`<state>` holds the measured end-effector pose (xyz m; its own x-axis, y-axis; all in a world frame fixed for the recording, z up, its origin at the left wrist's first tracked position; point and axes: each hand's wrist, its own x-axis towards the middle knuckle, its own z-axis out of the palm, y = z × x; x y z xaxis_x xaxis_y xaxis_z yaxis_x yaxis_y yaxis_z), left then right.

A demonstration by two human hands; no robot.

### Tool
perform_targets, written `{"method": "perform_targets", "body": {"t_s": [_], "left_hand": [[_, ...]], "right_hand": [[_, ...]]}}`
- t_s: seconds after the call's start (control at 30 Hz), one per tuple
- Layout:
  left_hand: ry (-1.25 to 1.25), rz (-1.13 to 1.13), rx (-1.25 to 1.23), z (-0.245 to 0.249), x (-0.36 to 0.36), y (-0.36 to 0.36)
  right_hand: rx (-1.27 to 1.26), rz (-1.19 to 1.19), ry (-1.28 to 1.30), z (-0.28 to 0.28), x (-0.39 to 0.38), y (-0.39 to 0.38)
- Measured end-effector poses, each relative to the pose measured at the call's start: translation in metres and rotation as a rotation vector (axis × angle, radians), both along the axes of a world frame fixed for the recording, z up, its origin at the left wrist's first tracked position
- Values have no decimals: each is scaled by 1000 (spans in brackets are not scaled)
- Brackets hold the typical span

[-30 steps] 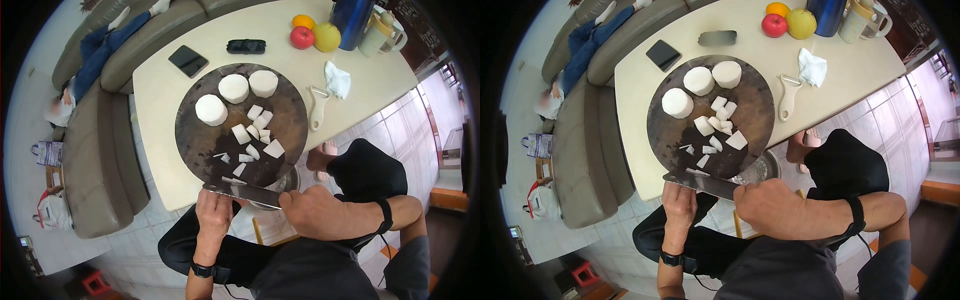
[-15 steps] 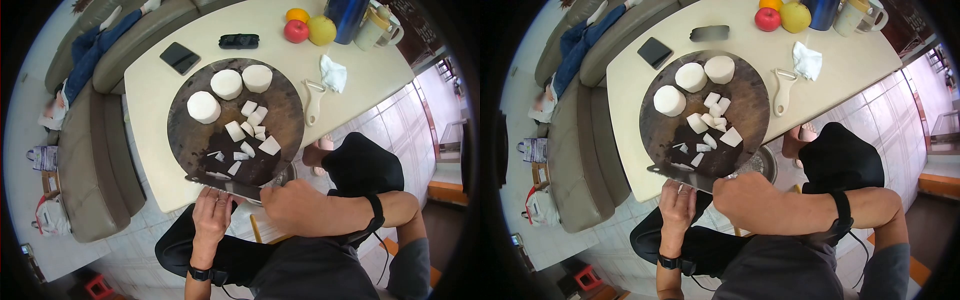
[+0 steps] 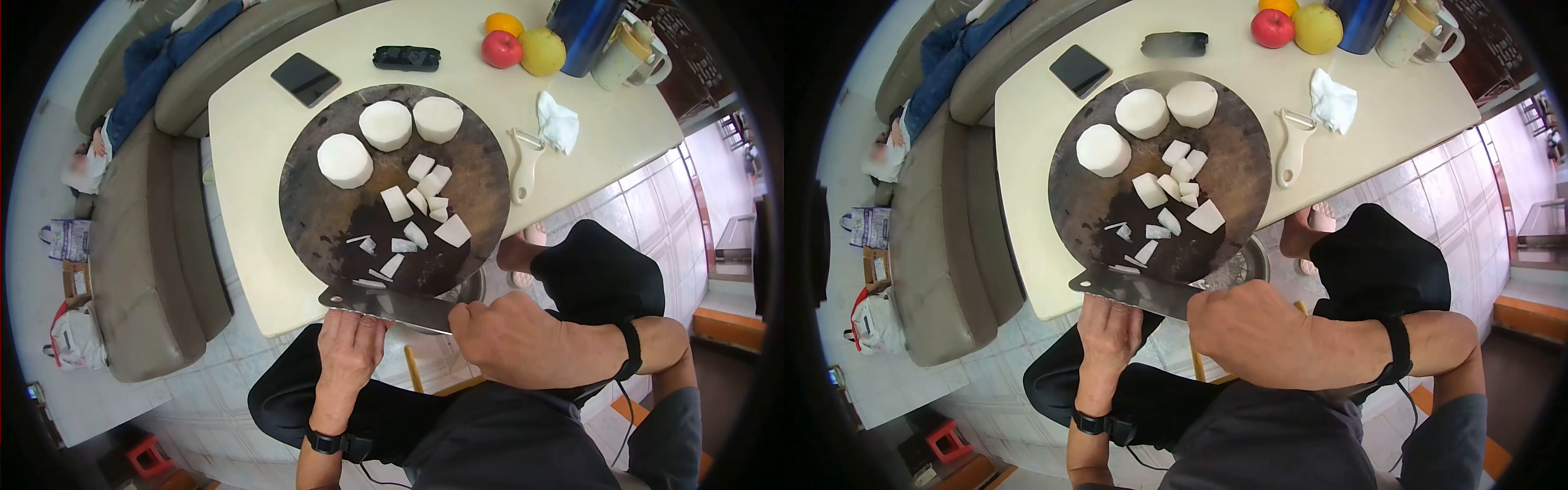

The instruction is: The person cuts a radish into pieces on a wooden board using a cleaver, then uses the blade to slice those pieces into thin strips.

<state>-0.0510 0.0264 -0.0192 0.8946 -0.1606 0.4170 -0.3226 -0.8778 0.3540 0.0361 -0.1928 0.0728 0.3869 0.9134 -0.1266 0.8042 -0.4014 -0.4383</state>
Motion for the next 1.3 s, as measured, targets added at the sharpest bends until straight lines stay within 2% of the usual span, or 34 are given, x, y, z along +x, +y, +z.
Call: {"method": "perform_targets", "body": {"t_s": [0.27,0.37,0.63,0.97,1.03,1.3], "left_hand": [[-29,35,21,-3,-1,-5],[-40,47,32,-5,-4,-3],[3,17,5,-4,-4,-2],[-33,38,63,-3,-4,-4],[-76,49,66,-1,-1,-6],[-15,24,40,-3,-5,-2]], "right_hand": [[82,-44,-59,-16,-1,13],[133,-47,6,-10,3,7],[-3,32,-6,2,3,-1],[-6,-17,3,-11,4,15],[75,-52,31,-9,6,10],[20,16,30,4,7,-2]]}}
